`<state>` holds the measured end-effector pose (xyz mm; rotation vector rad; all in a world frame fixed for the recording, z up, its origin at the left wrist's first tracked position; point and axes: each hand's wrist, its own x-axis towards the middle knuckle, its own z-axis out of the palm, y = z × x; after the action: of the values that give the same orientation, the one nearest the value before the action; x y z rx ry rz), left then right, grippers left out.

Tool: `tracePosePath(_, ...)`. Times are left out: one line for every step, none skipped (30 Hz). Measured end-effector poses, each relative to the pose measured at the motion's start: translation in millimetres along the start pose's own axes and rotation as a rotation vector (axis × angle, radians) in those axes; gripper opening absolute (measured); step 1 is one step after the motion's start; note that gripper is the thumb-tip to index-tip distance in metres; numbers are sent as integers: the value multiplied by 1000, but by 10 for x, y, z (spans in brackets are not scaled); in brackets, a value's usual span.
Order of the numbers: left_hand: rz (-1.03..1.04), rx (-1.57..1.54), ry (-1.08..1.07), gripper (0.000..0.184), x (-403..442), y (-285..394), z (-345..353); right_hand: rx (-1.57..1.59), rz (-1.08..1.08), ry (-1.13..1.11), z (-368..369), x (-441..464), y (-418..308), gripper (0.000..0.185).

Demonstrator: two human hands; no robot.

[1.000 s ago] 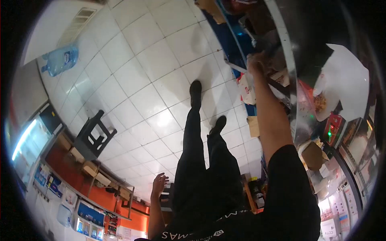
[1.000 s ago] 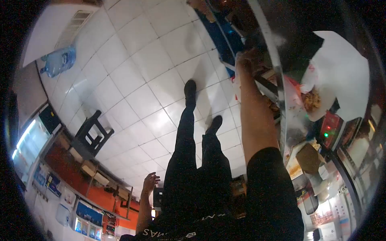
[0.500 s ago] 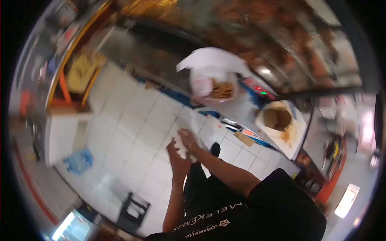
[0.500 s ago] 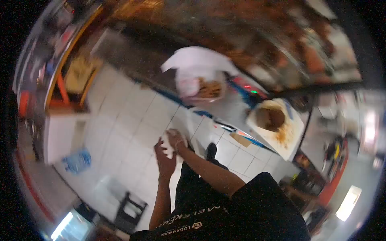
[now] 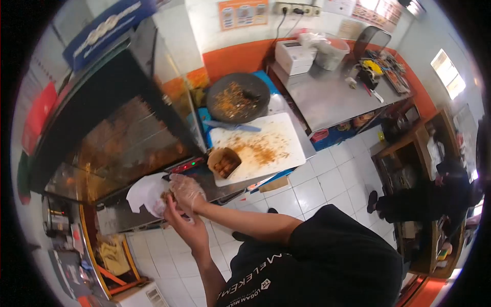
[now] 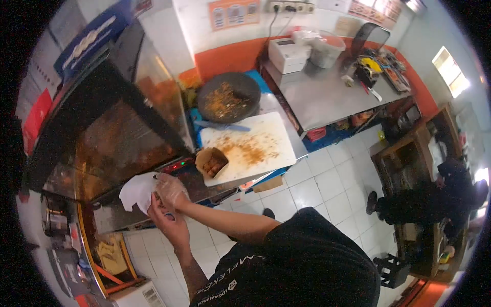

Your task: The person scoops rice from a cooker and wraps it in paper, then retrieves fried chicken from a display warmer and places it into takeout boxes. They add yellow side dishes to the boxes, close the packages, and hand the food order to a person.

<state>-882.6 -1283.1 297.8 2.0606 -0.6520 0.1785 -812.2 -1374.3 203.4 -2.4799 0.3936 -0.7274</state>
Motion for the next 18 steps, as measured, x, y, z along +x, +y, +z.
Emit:
tracePosePath(41, -14, -15, 82, 58, 120, 180, 53, -16, 128, -50, 0, 301, 30)
tracePosePath(81, -24, -24, 81, 134, 236, 356, 103, -39, 256, -89, -4, 602, 29)
tracePosePath(91, 42, -62, 75, 221, 387, 544, 689, 520, 71, -1285, 114, 317, 29)
tracePosePath(210, -32, -57, 68, 304, 397, 797, 100, 12, 272, -839, -17, 917, 37)
tracePosePath(323, -147, -19, 59, 392, 511, 1031, 255, 173, 279, -1122, -49, 887, 40)
tracePosePath(280, -170, -84, 52, 463, 761, 1121, 426, 338, 312, -1430, -78, 841, 43)
tracePosePath(321, -183, -66, 48, 600, 723, 1372, 588, 495, 370, -1737, -110, 794, 46)
tracePosePath(289, -244, -116, 48, 744, 653, 1563, 542, 332, 497, -1727, -210, 880, 45)
tracePosePath(242, -289, -174, 50, 873, 561, 1790, 492, 174, 627, -1716, -342, 968, 43)
tracePosePath(24, -261, -291, 54, 882, 713, 1865, 603, 227, 386, -1957, -494, 974, 42)
tracePosePath(15, -403, -282, 59, 916, 700, 2037, 704, 272, 141, -2266, -635, 935, 44)
tracePosePath(8, -654, -266, 62, 914, 625, 2129, 624, 202, 30, -2468, -790, 941, 46)
tracePosePath(124, -470, -190, 61, 951, 491, 2228, 537, 120, -80, -2620, -900, 933, 49)
tracePosePath(228, -283, -109, 61, 976, 388, 2278, 646, 385, 61, -2702, -944, 860, 54)
tracePosePath(97, -183, -222, 56, 974, 499, 2160, 254, 124, 310, -2708, -860, 1001, 58)
tracePosePath(-40, -89, -326, 53, 968, 614, 2039, 123, 160, 376, -2685, -722, 1152, 61)
tracePosePath(-25, -122, -392, 58, 934, 500, 2093, 276, 322, 258, -2644, -555, 1263, 68)
tracePosePath(2, -219, -461, 63, 880, 356, 2072, 331, 326, 146, -2552, -412, 1442, 56)
